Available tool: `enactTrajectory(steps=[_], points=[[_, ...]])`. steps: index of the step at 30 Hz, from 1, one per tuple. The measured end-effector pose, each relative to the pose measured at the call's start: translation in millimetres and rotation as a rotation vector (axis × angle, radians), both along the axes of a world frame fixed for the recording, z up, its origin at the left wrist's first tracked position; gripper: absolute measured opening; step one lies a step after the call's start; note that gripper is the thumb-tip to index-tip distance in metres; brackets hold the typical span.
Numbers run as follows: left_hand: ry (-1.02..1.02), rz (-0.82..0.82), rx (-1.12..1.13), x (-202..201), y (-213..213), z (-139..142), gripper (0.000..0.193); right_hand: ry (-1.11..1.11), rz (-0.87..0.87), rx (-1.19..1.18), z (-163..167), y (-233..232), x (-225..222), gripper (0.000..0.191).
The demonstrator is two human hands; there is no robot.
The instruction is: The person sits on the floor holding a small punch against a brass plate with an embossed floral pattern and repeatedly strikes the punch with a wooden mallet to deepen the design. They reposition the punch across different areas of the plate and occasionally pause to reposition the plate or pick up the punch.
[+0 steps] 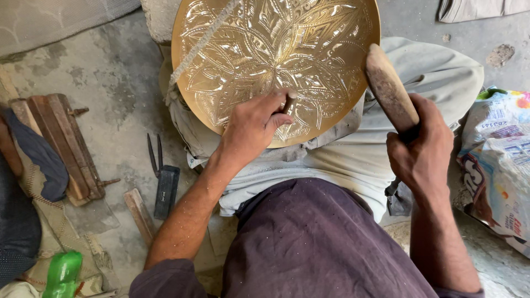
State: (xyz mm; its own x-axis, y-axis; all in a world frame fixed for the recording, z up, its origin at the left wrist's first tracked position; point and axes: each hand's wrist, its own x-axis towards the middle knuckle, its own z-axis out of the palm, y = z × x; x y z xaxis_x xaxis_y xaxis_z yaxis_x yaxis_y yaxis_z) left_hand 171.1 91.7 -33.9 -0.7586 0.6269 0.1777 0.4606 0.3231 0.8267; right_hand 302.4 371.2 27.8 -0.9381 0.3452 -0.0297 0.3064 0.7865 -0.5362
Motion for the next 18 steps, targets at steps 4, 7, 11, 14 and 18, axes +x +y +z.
enactTrajectory(steps=[4,7,11,14,18], points=[[0.015,-0.023,-0.107,-2.4,3.2,2.5,0.037,0.039,0.093,0.081,14.0,-3.7,-18.6,0.046],[0.011,-0.017,-0.1,-6.2,4.3,8.0,0.033,0.109,0.124,0.053,26.5,-10.3,-33.8,0.046],[0.016,-0.007,-0.127,-7.2,3.7,15.8,0.031,0.184,0.118,-0.111,37.3,-19.8,-51.2,0.05],[0.059,-0.01,-0.071,-6.3,2.8,17.5,0.024,0.004,0.342,0.512,41.9,-20.9,-55.5,0.039],[-0.022,-0.027,-0.019,-4.7,2.2,11.7,0.023,0.152,0.245,0.271,38.1,-17.5,-57.0,0.043]])
